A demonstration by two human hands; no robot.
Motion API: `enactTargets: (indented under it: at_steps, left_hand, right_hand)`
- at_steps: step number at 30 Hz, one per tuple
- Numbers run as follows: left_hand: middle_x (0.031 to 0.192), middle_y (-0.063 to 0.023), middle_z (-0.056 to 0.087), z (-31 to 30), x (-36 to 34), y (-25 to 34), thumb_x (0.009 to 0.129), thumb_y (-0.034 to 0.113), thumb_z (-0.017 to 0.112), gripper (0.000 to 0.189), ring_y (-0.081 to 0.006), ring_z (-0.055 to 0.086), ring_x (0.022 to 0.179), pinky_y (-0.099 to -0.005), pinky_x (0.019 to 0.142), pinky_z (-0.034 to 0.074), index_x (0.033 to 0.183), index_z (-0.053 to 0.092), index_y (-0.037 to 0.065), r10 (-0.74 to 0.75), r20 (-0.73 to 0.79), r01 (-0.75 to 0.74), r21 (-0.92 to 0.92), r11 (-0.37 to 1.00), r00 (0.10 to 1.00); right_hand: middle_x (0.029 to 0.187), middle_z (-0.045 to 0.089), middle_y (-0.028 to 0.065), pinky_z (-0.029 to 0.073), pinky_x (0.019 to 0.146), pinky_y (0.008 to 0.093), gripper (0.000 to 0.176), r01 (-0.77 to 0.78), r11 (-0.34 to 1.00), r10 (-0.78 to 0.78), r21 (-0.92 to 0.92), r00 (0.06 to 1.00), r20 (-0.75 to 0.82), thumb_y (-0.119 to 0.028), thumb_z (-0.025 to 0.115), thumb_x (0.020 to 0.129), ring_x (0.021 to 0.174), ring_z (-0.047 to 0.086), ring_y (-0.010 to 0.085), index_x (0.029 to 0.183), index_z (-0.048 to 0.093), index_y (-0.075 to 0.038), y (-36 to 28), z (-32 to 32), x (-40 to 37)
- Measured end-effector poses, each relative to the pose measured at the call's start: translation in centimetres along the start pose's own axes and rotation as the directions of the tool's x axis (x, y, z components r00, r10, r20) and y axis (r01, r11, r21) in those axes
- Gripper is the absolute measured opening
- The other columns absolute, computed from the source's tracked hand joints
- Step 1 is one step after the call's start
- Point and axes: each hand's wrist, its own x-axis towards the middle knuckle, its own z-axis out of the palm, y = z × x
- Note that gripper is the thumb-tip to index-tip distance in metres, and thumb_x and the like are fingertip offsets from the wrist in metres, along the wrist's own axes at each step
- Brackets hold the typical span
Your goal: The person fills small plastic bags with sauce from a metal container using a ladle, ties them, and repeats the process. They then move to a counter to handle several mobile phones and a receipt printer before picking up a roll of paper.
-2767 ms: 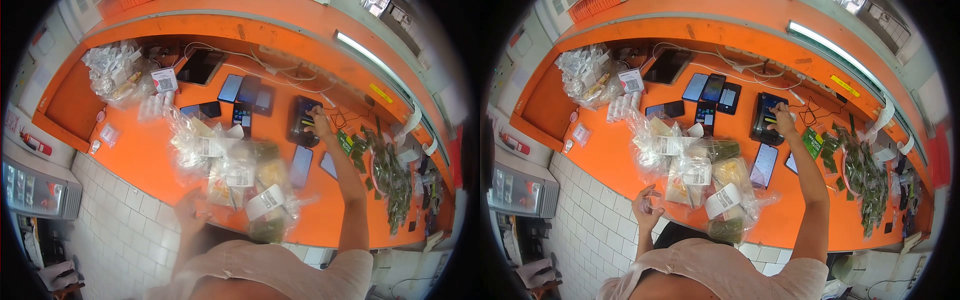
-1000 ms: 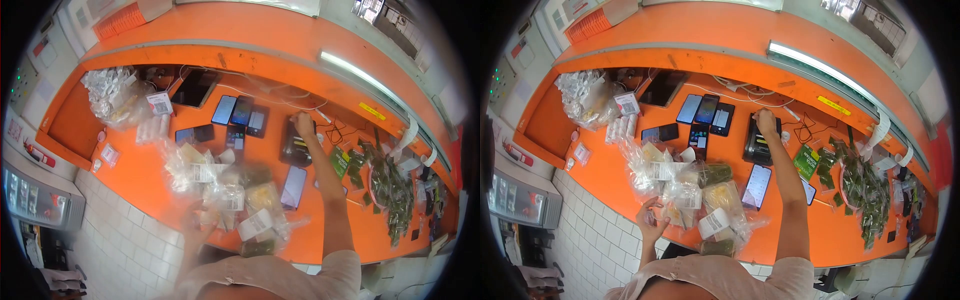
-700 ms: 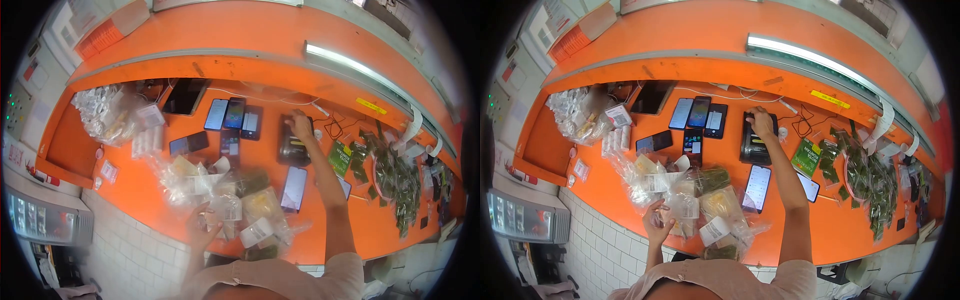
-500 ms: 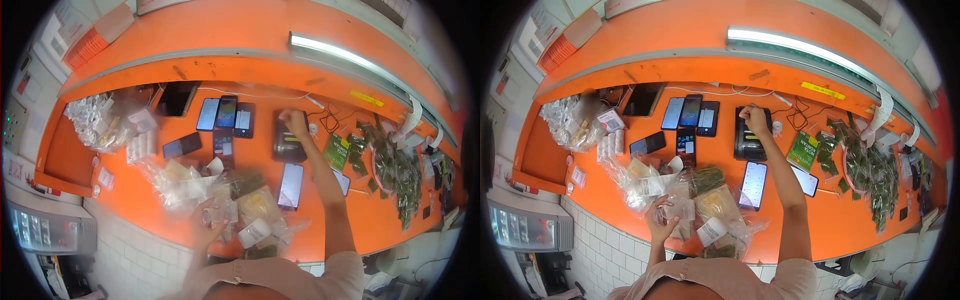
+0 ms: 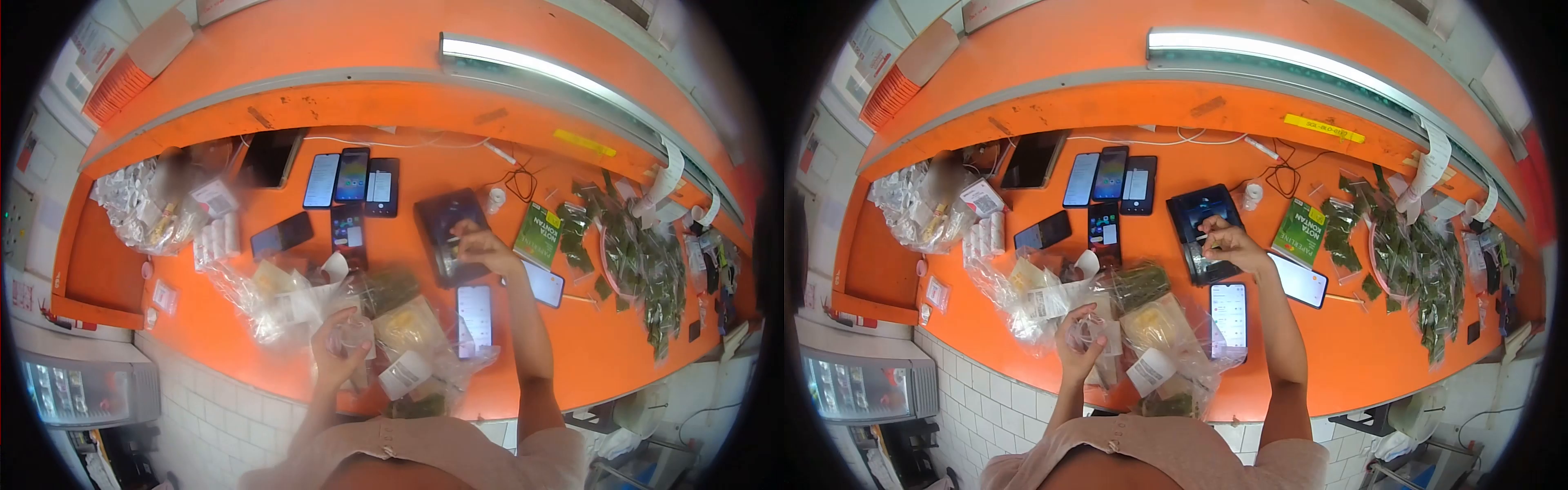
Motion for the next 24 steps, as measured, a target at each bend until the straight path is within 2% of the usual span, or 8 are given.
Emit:
enactTargets:
  at_steps: [5,7,9,11,14,16,20,24]
  left_hand:
    - [0.082,-0.0075,0.062,2.6,3.5,0.4,0.062,0.009,0.067,0.030,-0.0142,0.059,0.081,-0.0272,0.070,0.046,0.090,0.059,0.004,-0.070,0.065,0.062,0.114,0.992,0.995]
    - [0.072,-0.0052,0.060,4.8,6.6,0.4,0.067,0.011,0.063,0.019,-0.0126,0.058,0.067,-0.0262,0.060,0.045,0.085,0.059,0.004,0.165,0.074,-0.180,0.330,0.927,0.983]
    - [0.068,-0.0095,0.061,8.0,10.1,0.3,0.069,0.013,0.065,0.020,-0.0206,0.061,0.058,-0.0298,0.051,0.046,0.086,0.059,0.006,0.298,0.077,-0.291,0.537,0.792,0.951]
    - [0.073,-0.0134,0.063,11.5,13.7,-0.1,0.070,0.020,0.068,0.025,-0.0282,0.063,0.063,-0.0343,0.052,0.048,0.090,0.060,0.007,0.271,0.209,-0.341,0.619,0.707,0.940]
    - [0.076,-0.0140,0.064,14.5,17.5,-1.6,0.069,0.031,0.071,0.036,-0.0290,0.063,0.068,-0.0364,0.055,0.049,0.094,0.060,0.008,0.102,0.449,-0.419,0.697,0.582,0.888]
    - [0.076,-0.0129,0.064,15.8,18.7,-2.4,0.065,0.038,0.073,0.044,-0.0284,0.064,0.069,-0.0365,0.058,0.050,0.095,0.061,0.009,0.032,0.616,-0.564,0.699,0.440,0.787]
    - [0.074,-0.0116,0.065,16.5,17.8,-2.6,0.062,0.040,0.074,0.048,-0.0281,0.064,0.071,-0.0364,0.059,0.051,0.096,0.060,0.008,0.035,0.625,-0.586,0.709,0.393,0.780]
    - [0.077,-0.0126,0.065,16.8,17.1,-3.5,0.061,0.040,0.075,0.051,-0.0288,0.064,0.070,-0.0384,0.060,0.050,0.089,0.054,0.002,-0.036,0.548,-0.484,0.766,0.422,0.836]
  right_hand:
    - [0.100,0.040,0.0026,0.030,0.094,0.0305,0.010,-0.002,1.000,0.000,0.006,0.961,0.278,-0.006,0.073,0.066,0.109,0.038,0.0187,0.069,0.064,-0.004,1.0,-1.3,-0.5]
    - [0.100,0.040,0.0030,0.028,0.095,0.0310,0.010,0.031,1.000,-0.027,-0.005,0.939,0.343,-0.006,0.074,0.065,0.109,0.038,0.0191,0.068,0.064,-0.005,0.7,-0.9,-0.6]
    - [0.101,0.041,0.0043,0.029,0.094,0.0313,0.011,0.140,0.987,-0.104,-0.074,0.924,0.369,-0.006,0.075,0.062,0.107,0.039,0.0199,0.068,0.066,-0.006,0.5,-0.2,-1.0]
    - [0.104,0.044,0.0052,0.030,0.094,0.0315,0.015,0.147,0.980,-0.084,-0.137,0.918,0.388,-0.005,0.075,0.059,0.105,0.041,0.0208,0.071,0.068,-0.008,0.8,0.7,-1.4]
    - [0.111,0.053,0.0034,0.033,0.096,0.0360,0.019,0.092,0.881,-0.011,-0.464,0.985,0.174,0.000,0.072,0.059,0.106,0.047,0.0226,0.075,0.070,-0.010,0.0,3.3,-3.3]
    - [0.106,0.059,0.0051,0.034,0.096,0.0382,0.015,0.083,0.774,-0.116,-0.627,0.993,-0.012,0.001,0.069,0.061,0.105,0.052,0.0231,0.074,0.068,-0.008,1.2,4.7,-5.4]
    - [0.090,0.065,0.0077,0.041,0.090,0.0382,0.011,-0.145,0.546,-0.108,-0.825,0.964,-0.241,0.001,0.063,0.069,0.095,0.058,0.0266,0.075,0.067,-0.007,2.3,6.9,-9.4]
    - [0.080,0.065,0.0124,0.049,0.067,0.0367,0.011,-0.165,0.693,-0.230,-0.702,0.872,-0.432,0.000,0.060,0.072,0.074,0.061,0.0311,0.080,0.066,-0.004,3.5,7.2,-11.3]
